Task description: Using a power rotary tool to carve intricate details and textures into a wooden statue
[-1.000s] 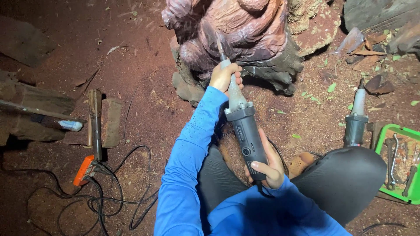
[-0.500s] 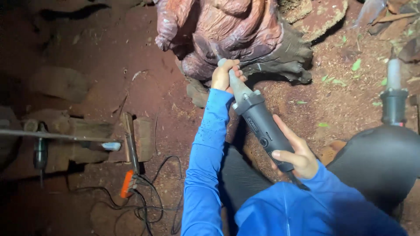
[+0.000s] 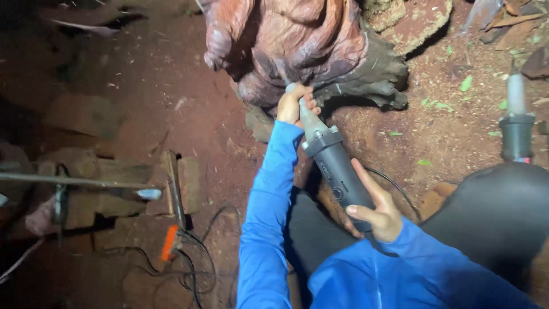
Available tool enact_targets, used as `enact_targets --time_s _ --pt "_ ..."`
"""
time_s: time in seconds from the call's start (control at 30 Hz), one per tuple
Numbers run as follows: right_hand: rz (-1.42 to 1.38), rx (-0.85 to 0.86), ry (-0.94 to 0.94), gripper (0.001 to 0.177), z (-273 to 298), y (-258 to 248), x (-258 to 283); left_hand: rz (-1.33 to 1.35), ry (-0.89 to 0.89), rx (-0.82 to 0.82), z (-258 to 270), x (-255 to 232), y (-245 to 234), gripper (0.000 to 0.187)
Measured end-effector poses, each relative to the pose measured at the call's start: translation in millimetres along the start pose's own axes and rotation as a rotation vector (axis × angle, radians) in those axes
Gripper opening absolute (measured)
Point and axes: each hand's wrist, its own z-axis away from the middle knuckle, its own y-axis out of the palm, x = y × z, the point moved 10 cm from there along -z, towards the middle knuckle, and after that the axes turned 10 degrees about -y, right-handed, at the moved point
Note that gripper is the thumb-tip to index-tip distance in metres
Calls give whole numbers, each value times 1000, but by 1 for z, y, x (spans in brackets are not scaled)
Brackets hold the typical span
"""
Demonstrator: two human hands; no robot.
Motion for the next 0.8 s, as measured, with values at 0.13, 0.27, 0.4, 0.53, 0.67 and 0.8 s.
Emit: enact_targets --time_s 0.13,0.27,0.4,0.53,0.67,0.8 --pt "-114 88 87 110 31 6 -29 -35 -52 -59 41 24 38 57" --pt "-149 38 148 112 17 -16 -67 -165 86 -50 12 34 12 25" --pt "6 -12 215 67 -6 -39 -115 -256 175 -164 25 9 6 23" --pt "33 4 259 51 -19 -36 -128 -263 197 -205 14 0 -13 25" --pt "11 12 284 47 -24 -31 -125 -297 200 -255 2 -2 -27 53" --pt "-13 16 278 47 -25 -27 -124 -325 184 -302 18 -7 -20 72"
